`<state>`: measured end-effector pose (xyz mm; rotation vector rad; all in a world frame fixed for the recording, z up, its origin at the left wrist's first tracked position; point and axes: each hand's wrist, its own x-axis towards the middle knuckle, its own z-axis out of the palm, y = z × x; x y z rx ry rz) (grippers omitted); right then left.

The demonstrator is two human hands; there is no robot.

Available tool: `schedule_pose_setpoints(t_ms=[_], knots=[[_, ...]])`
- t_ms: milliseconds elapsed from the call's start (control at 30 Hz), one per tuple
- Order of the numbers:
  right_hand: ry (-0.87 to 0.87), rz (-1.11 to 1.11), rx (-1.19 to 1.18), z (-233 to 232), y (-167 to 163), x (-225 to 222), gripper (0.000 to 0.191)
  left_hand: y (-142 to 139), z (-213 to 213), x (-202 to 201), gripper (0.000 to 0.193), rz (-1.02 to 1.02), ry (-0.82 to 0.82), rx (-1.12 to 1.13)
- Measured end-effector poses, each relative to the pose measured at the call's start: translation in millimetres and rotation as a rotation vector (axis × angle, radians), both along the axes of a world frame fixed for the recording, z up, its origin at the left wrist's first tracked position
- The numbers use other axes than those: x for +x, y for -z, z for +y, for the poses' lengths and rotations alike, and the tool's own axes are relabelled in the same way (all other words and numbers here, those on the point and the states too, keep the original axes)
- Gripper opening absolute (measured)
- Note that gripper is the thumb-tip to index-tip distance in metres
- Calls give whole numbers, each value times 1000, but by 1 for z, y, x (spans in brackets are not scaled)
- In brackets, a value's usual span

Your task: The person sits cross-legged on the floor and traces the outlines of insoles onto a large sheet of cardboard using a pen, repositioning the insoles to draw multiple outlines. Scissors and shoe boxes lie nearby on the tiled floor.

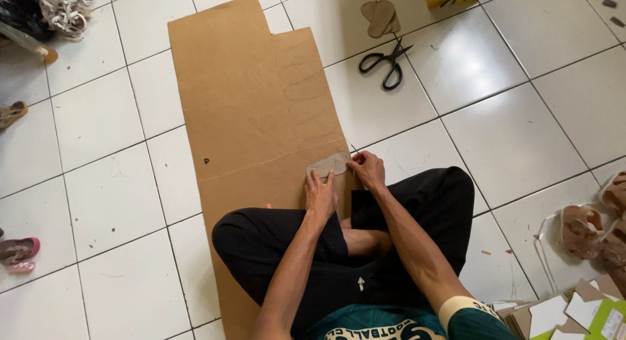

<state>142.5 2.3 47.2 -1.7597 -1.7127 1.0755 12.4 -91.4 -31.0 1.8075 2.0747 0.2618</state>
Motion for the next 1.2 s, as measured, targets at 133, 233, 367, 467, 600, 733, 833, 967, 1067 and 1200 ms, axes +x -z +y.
schedule_pose_setpoints(t_ms=[133,233,367,467,600,733,833,967,1067,1200], knots=[[-11,-10,14,0,-1,0,33,2,3,-1,71,28,6,63],[-4,-8,-11,-1,0,0,33,1,5,-1,75,-28,23,54],[-14,-11,12,0,0,0,34,-2,5,1,81,-3,33,7],[-17,-15,2,0,0,-1,34,-4,3,1,84,-8,35,-10],[-18,-18,-5,-1,-1,0,33,-3,3,1,85,-13,28,-13],[-9,-21,-6,-1,-1,1,32,0,4,2,85,-15,27,-4],[-22,-22,-2,-1,-1,1,33,1,4,2,87,-30,28,-21],[-19,-50,-29,1,0,0,34,2,5,1,84,2,39,-4],[-22,-51,-14,1,1,0,34,1,4,1,85,-3,42,-10],[-19,-43,1,1,1,0,33,0,4,0,86,14,53,-11]])
